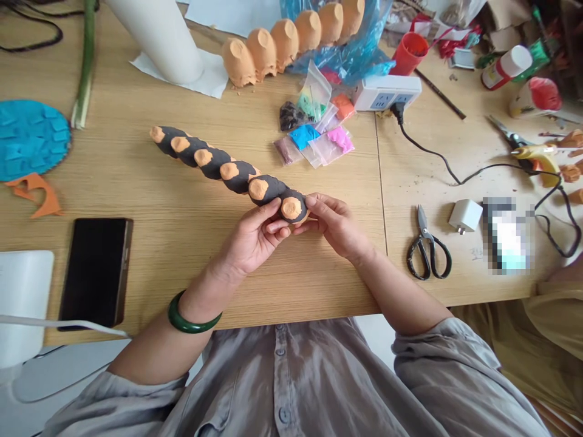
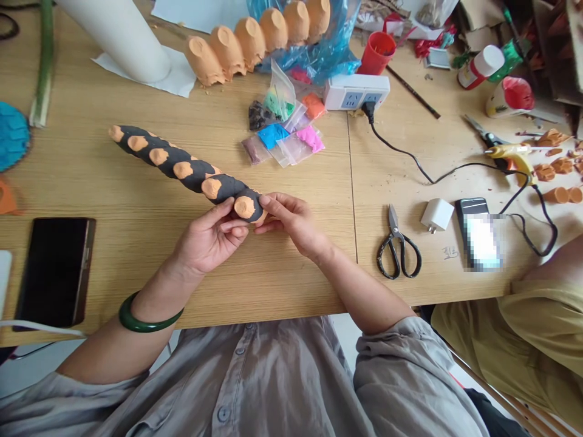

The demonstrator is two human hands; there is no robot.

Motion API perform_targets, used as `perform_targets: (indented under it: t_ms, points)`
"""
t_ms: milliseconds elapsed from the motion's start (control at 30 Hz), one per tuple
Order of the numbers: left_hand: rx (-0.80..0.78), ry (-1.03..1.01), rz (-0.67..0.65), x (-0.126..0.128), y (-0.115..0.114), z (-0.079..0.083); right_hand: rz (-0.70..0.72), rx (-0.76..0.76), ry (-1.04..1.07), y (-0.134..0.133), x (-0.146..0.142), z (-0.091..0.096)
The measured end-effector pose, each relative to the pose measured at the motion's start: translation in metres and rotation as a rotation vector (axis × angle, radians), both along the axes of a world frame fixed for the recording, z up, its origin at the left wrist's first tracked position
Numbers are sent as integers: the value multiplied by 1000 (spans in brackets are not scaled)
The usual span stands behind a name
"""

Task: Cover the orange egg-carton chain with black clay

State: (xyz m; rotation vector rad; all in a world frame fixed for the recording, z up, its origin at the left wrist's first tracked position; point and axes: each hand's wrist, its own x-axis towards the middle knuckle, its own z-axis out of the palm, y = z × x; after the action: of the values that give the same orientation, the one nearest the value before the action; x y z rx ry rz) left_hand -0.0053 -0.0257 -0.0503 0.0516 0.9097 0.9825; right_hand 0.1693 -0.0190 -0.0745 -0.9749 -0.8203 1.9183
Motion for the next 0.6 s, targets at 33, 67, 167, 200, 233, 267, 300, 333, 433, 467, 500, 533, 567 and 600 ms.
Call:
perform_targets:
  t_ms: [33,67,167,200,233,267,300,333,433,467,500,533,567,600]
  points:
    - [-1,4,1,0,0,0,4,-7,8,0,0,-1]
    - [-8,8,3,0,0,0,12,-16,20,1,0,-2]
    - [-46,22,6,0,1,2,50,-63,76,2,2,-6]
    - [-61,26,3,1,2,2,64,-80,94,3,2,-7]
    - [-77,30,-2,1,2,3,77,-94,110,3,3,-8]
    - [-91,36,-8,1,3,3,90,-104,124,3,3,-9]
    - [-98,42,-12,1,3,3,101,-108,136,4,4,-10]
    - [-97,49,-17,0,3,2,110,-109,145,4,4,-10]
    - [-33,59,-28,-1,2,-3,127,-113,144,6,4,-10]
    - [4,63,-33,-1,1,-5,130,-120,128,6,4,-9]
    - [40,72,-38,-2,0,-8,125,-127,99,6,3,-9]
    - [74,84,-42,-2,-1,-11,105,-125,54,6,3,-8]
    - [102,97,-45,-2,-2,-14,66,-106,-6,5,3,-6]
    - [124,107,-50,-2,-2,-17,17,-66,-80,4,4,-5]
